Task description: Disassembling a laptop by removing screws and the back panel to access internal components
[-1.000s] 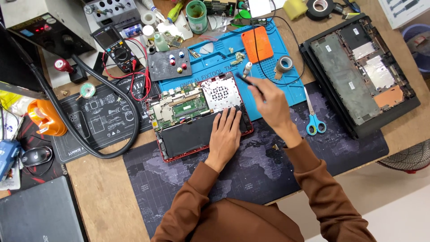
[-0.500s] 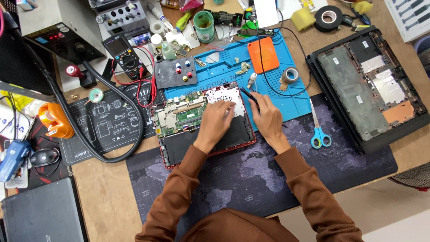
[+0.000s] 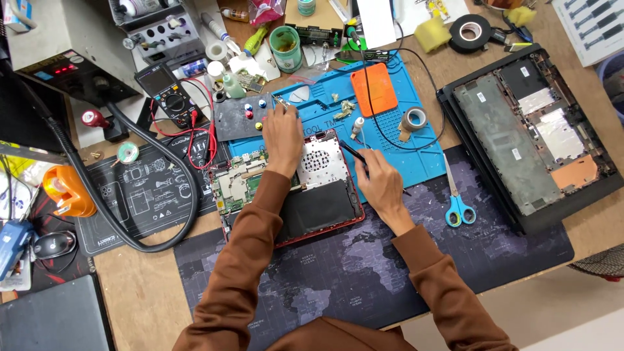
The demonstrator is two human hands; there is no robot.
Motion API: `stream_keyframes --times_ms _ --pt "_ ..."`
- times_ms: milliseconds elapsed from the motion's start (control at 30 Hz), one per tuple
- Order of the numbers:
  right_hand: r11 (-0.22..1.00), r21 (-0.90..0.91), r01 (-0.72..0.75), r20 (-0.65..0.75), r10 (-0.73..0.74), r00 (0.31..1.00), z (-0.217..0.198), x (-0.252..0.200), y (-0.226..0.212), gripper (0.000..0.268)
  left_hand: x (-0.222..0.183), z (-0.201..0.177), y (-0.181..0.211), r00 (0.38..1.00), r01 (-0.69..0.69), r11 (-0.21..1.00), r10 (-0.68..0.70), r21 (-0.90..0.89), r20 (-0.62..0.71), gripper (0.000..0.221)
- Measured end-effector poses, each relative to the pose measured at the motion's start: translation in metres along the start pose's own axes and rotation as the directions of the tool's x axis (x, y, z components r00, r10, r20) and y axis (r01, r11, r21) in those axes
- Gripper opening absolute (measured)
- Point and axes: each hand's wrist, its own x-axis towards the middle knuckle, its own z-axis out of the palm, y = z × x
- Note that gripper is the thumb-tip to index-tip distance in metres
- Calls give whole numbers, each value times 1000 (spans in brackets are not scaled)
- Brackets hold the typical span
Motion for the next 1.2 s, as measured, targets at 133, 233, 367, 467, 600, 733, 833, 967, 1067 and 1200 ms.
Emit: stream_keyframes --times_ms 133,233,367,467,600,733,833,967,1067,1200 --pt "1000 25 -15 15 15 1000 -4 3 -3 10 -1 4 0 1000 2 1000 -1 -6 8 8" --pt "999 30 -14 19 13 1000 -4 3 -4 10 -2 6 0 1000 -9 1000 9 4 -3 4" --pt "1000 17 -3 10 3 1000 -8 5 -8 10 1 14 -4 1000 -8 1000 8 15 -8 6" --pt "1000 19 -3 0 3 1000 -8 5 -10 10 6 25 -11 999 -31 999 31 28 -17 8" --pt "999 12 38 -32 -38 999 -2 3 -6 22 10 46 -22 994 -104 992 107 70 -30 16" --pt "999 16 35 -32 -35 999 -2 0 -5 23 -5 13 -9 997 -61 992 56 -108 -49 8" --pt "998 -3 65 -57 -65 996 0 -1 -6 22 -25 -11 -9 999 -30 959 19 -283 -41 9" --pt "985 -65 160 -151 -168 974 7 -11 1 16 -55 -38 -19 997 77 720 -56 -689 53 9" --pt "977 -54 209 -188 -215 958 11 -16 9 17 -77 -61 -36 988 154 511 -107 -846 116 12" --pt "970 -3 243 -214 -238 947 12 -21 6 22 -108 -100 -63 963 248 378 -196 -892 185 7"
